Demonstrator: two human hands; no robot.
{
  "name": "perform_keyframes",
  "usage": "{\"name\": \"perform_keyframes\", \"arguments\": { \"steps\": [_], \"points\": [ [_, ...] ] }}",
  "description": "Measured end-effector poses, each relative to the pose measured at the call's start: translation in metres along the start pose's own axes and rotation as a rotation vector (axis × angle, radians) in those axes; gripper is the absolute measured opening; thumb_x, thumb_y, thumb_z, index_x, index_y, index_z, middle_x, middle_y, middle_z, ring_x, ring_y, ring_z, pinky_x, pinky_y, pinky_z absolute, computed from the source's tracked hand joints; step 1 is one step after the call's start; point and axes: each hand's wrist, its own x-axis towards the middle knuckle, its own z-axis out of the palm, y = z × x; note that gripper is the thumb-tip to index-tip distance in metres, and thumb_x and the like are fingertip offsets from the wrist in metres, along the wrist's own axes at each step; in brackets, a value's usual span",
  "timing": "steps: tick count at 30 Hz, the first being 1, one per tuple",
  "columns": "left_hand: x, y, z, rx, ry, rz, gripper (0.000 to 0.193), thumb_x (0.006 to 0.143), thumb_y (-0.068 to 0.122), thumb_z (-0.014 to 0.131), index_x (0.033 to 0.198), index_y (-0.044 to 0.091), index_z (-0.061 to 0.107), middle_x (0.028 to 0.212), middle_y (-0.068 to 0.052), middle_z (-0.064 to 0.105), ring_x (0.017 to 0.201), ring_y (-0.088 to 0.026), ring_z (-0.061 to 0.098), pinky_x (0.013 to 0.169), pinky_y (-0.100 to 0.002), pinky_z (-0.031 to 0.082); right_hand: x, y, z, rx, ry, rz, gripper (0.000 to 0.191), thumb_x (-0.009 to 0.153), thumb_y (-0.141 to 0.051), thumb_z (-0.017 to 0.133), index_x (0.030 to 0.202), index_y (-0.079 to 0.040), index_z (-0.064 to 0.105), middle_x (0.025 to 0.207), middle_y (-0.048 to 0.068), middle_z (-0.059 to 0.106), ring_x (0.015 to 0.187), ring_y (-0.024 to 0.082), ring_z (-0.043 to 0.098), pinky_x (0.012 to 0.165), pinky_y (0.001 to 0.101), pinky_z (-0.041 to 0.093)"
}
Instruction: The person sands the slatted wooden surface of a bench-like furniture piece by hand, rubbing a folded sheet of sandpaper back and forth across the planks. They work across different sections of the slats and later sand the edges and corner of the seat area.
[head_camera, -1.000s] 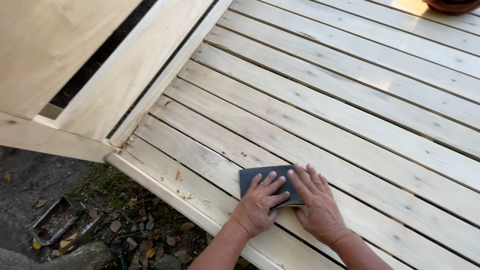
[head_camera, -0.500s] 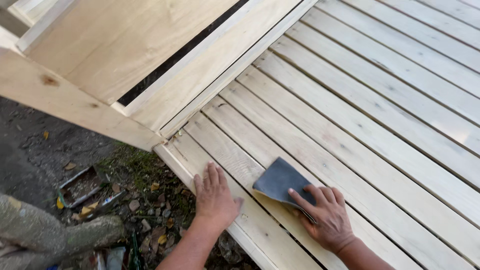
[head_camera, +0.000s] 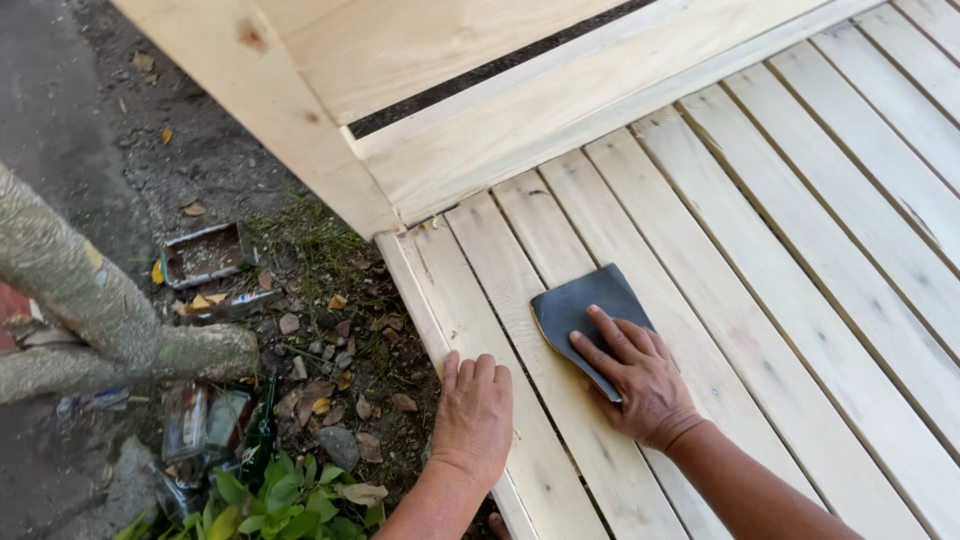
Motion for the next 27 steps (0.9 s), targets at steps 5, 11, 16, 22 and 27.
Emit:
{"name": "perform_keyframes", "arguments": {
  "steps": [5,11,16,22,27],
  "points": [
    [0.002,-0.017,0.014,-0.025,0.146,0.096,0.006,0.090,0.003,0.057,0.094,0.003,0.062,0.099,-0.015,0.057,0.100,-0.028,0.057,0.120,-0.051,0.029,0.004,0.008,0.012,-0.025,0.047,-0.043,0.075,0.073,-0.018,0.068,0.146,-0.021,0.053,0.162,0.010,0.036,0.151,0.033,0.029,0.122,0.0483,0.022],
    [0.010,-0.015,0.019,-0.031,0.064,0.091,0.006,0.091,0.003,0.057,0.091,0.005,0.062,0.091,-0.013,0.061,0.091,-0.025,0.060,0.110,-0.046,0.040,0.004,0.009,0.019,0.073,0.183,-0.014,0.062,0.085,-0.021,0.063,0.146,-0.015,0.051,0.158,0.013,0.042,0.150,0.033,0.031,0.123,0.0484,0.023],
    [0.021,-0.010,0.008,-0.040,-0.087,0.120,0.011,0.097,0.004,0.052,0.096,0.000,0.062,0.091,-0.019,0.064,0.087,-0.029,0.062,0.095,-0.045,0.047,0.009,0.006,0.018,0.024,0.189,0.001,0.061,0.083,-0.025,0.061,0.143,-0.018,0.053,0.156,0.012,0.044,0.148,0.033,0.033,0.121,0.0479,0.023],
    [0.035,-0.008,-0.004,-0.300,-0.135,-0.047,0.019,0.082,0.000,0.059,0.100,0.001,0.064,0.097,-0.019,0.067,0.097,-0.034,0.065,0.097,-0.045,0.050,0.010,0.012,0.028,-0.033,0.159,0.011,0.061,0.085,-0.027,0.060,0.145,-0.020,0.050,0.157,0.010,0.041,0.148,0.034,0.032,0.120,0.0481,0.024],
    [0.054,-0.047,-0.038,-0.744,-0.065,-0.411,0.020,0.082,-0.003,0.049,0.093,0.005,0.064,0.090,-0.012,0.065,0.090,-0.027,0.067,0.087,-0.040,0.059,0.009,0.032,0.049,-0.019,0.215,-0.084,0.062,0.084,-0.031,0.060,0.145,-0.025,0.050,0.157,0.013,0.037,0.147,0.037,0.031,0.119,0.0498,0.024]
  ]
}}
